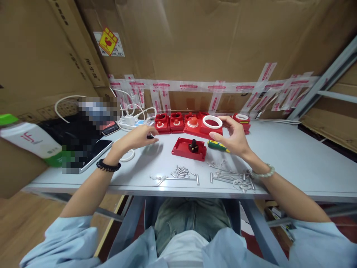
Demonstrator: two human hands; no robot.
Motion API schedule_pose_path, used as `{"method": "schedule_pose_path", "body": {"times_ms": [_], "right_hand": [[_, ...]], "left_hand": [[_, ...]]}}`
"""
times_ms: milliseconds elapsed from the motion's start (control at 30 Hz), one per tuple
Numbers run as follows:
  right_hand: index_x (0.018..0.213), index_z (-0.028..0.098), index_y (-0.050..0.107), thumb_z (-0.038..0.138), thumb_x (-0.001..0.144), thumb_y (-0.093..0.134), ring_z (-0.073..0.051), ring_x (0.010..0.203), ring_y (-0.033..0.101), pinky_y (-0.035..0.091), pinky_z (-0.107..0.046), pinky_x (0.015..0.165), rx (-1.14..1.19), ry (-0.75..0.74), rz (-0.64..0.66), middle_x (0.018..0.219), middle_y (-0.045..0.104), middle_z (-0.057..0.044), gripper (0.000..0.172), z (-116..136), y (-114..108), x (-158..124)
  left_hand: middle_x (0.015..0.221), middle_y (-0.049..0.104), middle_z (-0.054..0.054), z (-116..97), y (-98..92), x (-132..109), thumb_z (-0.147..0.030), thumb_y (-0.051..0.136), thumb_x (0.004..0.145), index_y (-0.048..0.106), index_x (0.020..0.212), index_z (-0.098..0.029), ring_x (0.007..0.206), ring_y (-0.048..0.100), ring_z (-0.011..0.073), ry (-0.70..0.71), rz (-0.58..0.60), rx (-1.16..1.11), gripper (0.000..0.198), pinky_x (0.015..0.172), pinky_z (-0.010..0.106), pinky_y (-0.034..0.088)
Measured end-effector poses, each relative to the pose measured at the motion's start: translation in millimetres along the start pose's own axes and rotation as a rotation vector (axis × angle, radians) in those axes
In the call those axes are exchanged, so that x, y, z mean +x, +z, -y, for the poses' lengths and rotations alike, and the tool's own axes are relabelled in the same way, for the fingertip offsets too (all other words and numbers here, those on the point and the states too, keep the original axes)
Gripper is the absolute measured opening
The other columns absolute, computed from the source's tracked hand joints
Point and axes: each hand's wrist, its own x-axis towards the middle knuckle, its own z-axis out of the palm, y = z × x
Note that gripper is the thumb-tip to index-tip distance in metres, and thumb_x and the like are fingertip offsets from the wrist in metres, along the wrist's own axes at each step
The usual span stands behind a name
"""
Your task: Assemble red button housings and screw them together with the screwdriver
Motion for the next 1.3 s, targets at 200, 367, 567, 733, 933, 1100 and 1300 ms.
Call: {"method": "schedule_pose_path", "body": {"times_ms": [200, 367, 567, 733, 933, 1100, 1300], "right_hand": [[0.108, 0.020, 0.063, 0.043, 0.065, 0.083, -0.024, 0.098, 0.066, 0.050, -0.047, 0.095, -0.051, 0.013, -0.017, 0.109, 0.071, -0.008, 0.052, -1.9, -0.1, 0.2], [0.108, 0.020, 0.062, 0.043, 0.064, 0.083, -0.025, 0.099, 0.066, 0.050, -0.048, 0.096, -0.078, 0.015, -0.032, 0.110, 0.070, -0.009, 0.054, -4.8, -1.0, 1.7], [0.108, 0.019, 0.062, 0.042, 0.064, 0.083, -0.026, 0.099, 0.066, 0.049, -0.049, 0.096, -0.088, 0.021, -0.026, 0.109, 0.070, -0.009, 0.054, -6.8, -1.6, 1.4], [0.108, 0.020, 0.062, 0.042, 0.064, 0.083, -0.025, 0.099, 0.066, 0.050, -0.049, 0.096, -0.088, 0.022, -0.036, 0.109, 0.070, -0.009, 0.054, -7.1, -2.1, 1.6], [0.108, 0.019, 0.062, 0.041, 0.064, 0.083, -0.026, 0.100, 0.065, 0.050, -0.049, 0.096, -0.089, 0.028, -0.021, 0.109, 0.070, -0.009, 0.053, -5.4, -2.0, 1.4], [0.108, 0.018, 0.062, 0.042, 0.064, 0.083, -0.026, 0.100, 0.066, 0.050, -0.050, 0.097, -0.093, 0.028, -0.016, 0.109, 0.070, -0.009, 0.055, -6.7, -1.2, 0.7], [0.109, 0.018, 0.062, 0.044, 0.063, 0.084, -0.026, 0.100, 0.066, 0.050, -0.050, 0.096, -0.112, 0.026, -0.011, 0.109, 0.071, -0.010, 0.057, -6.0, -1.2, 0.9]], "left_hand": [[0.099, 0.069, 0.011, 22.2, 17.4, -9.9, -0.062, 0.054, 0.080, 0.073, 0.098, -0.019, 0.098, 0.060, 0.0279, 0.009, 0.082, 0.113, 0.051, 0.086, 0.035, 0.045], [0.099, 0.066, 0.014, 23.9, 22.8, -5.1, -0.066, 0.057, 0.077, 0.073, 0.102, -0.017, 0.095, 0.059, 0.0289, 0.002, 0.118, 0.167, 0.058, 0.084, 0.037, 0.045], [0.098, 0.066, 0.012, 24.6, 27.1, -3.2, -0.063, 0.054, 0.081, 0.075, 0.099, -0.019, 0.097, 0.059, 0.0289, 0.012, 0.124, 0.170, 0.052, 0.087, 0.037, 0.045], [0.103, 0.065, 0.012, 27.7, 22.7, -8.3, -0.065, 0.055, 0.080, 0.071, 0.107, -0.019, 0.098, 0.059, 0.0282, -0.026, 0.085, 0.090, 0.055, 0.088, 0.037, 0.046], [0.106, 0.066, 0.012, 47.0, 8.4, -21.9, -0.062, 0.050, 0.083, 0.065, 0.111, -0.016, 0.098, 0.061, 0.0269, -0.113, -0.041, 0.098, 0.055, 0.090, 0.035, 0.047], [0.108, 0.069, 0.014, 68.2, 7.8, -17.9, -0.062, 0.043, 0.085, 0.060, 0.108, -0.015, 0.097, 0.065, 0.0274, -0.206, -0.074, -0.012, 0.055, 0.086, 0.034, 0.050], [0.101, 0.075, 0.013, 85.0, 11.0, -8.6, -0.067, 0.052, 0.070, 0.065, 0.100, -0.017, 0.092, 0.069, 0.0284, -0.319, -0.003, -0.097, 0.060, 0.082, 0.034, 0.052]]}}
